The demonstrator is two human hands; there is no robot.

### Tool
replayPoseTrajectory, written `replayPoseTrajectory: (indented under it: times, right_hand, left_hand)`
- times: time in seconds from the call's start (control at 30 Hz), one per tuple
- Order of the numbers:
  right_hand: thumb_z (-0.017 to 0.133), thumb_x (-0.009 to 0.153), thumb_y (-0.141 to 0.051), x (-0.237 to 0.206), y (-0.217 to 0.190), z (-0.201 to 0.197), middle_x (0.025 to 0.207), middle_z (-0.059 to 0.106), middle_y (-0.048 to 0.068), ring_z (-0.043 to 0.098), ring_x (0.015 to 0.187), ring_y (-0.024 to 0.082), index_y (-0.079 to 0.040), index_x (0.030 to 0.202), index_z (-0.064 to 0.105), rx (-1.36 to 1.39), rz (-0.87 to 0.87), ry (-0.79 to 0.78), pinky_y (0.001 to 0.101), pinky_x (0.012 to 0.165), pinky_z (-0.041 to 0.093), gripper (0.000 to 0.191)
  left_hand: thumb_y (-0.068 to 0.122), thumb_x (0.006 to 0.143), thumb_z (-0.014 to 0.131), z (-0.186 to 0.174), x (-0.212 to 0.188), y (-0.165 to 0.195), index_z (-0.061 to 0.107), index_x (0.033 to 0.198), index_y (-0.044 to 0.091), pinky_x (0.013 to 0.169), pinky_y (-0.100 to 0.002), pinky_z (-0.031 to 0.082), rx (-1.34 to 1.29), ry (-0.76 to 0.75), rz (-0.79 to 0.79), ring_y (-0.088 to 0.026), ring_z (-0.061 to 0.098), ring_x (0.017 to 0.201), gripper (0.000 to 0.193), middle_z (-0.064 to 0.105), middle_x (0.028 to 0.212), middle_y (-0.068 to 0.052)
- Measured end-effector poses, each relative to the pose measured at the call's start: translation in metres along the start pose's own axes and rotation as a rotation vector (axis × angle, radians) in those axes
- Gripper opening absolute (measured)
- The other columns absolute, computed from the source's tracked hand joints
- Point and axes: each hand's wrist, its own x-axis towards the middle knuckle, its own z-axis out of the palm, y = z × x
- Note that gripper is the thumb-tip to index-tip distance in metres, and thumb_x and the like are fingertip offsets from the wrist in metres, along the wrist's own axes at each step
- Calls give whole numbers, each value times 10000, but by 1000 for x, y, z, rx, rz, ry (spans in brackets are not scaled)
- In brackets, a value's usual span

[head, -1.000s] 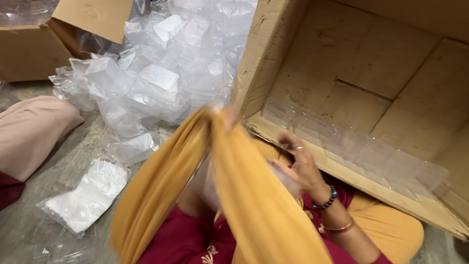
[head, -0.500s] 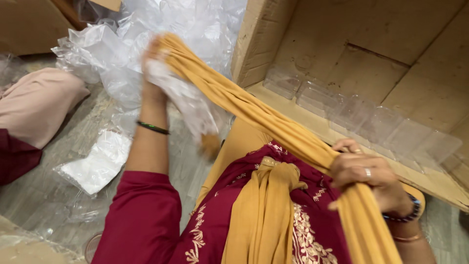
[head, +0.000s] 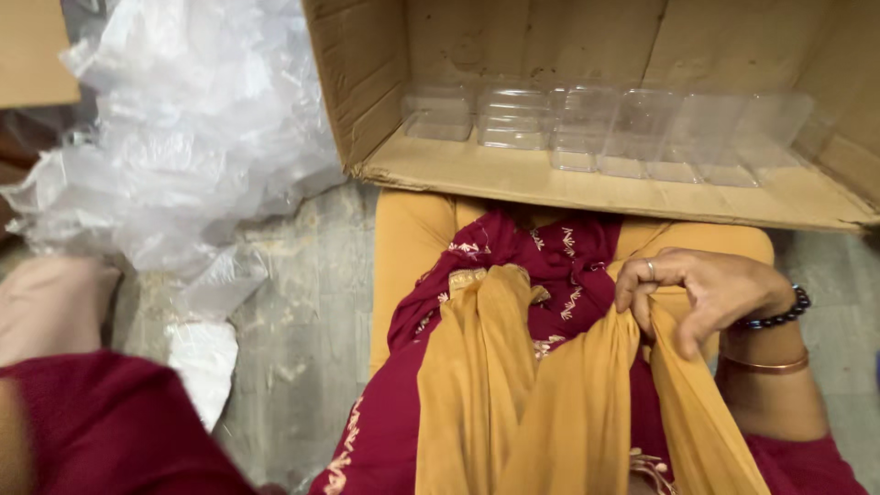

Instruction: The person sits on the floor and packs clear plastic containers into thin plastic bags, twisting the bags closed and placing the bagged containers into a large cardboard box in front of them. They repeat this bagging cycle with containers taken from the box and from the floor.

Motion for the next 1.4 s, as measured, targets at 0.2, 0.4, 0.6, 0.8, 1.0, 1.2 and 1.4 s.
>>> replayPoseTrajectory:
  times: [0.2, 0.4, 0.6, 0.8, 1.0, 1.2, 1.4]
  right_hand:
    - [867, 803, -363, 26, 45, 12, 682, 673, 4, 618, 662, 110, 16, 1067, 703, 141, 233, 62, 273, 679, 510, 491]
    - [775, 919, -356, 82, 81, 10, 817, 714, 33, 644, 748, 119, -46, 1021, 662, -14, 178, 206, 319, 697, 520, 346]
    - [754, 907, -406, 75, 82, 2, 896, 747, 116, 708, 810, 218, -34, 1149, 673, -551, 532, 791, 361, 730, 556, 451]
    - [759, 953, -310, 84, 68, -18, 1048, 716, 94, 704, 972, 195, 19, 1183, 635, -389, 194, 1167, 330, 862, 581, 420]
    - [794, 927, -139, 147, 66, -35, 999, 718, 9, 657, 919, 88, -15, 1142, 659, 321, -107, 1263, 238, 814, 557, 283]
    - [710, 1018, -123, 146, 76, -18, 927, 703, 7, 637, 844, 68, 24, 1075, 691, 91, -172, 1355, 225, 785, 543, 159]
    - [740, 994, -192, 151, 79, -67, 995, 708, 86, 680, 882, 149, 29, 1094, 704, -532, 69, 1280, 289, 787, 563, 245]
  left_hand:
    - [448, 901, 746, 12, 65, 74, 677, 1264, -13, 690, -322, 540, -34, -740, 434, -168, 681, 772, 591, 703, 868, -87]
    - [409, 879, 760, 90, 118, 7, 705, 1228, 22, 681, -304, 549, -248, -1031, 488, -150, 709, 758, 524, 732, 839, -78]
    - [372, 887, 759, 306, 150, -93, 739, 1184, 31, 686, -283, 560, -220, -568, -290, -127, 725, 763, 453, 761, 830, -62]
    - [368, 1029, 615, 374, 130, -119, 705, 1203, -26, 640, -254, 573, -837, -32, -396, -81, 708, 819, 440, 756, 993, -30]
    - [265, 1024, 661, 361, 141, -76, 623, 1299, -11, 797, -255, 592, -910, 49, -292, -111, 732, 913, 392, 741, 1100, -82]
    - [156, 938, 797, 339, 105, -88, 728, 1073, -26, 722, -242, 533, -773, -14, -324, -81, 654, 819, 237, 720, 918, -23]
    - [204, 917, 803, 315, 56, -104, 638, 786, 45, 544, -216, 441, -658, -22, -436, -35, 565, 636, 264, 641, 715, 48]
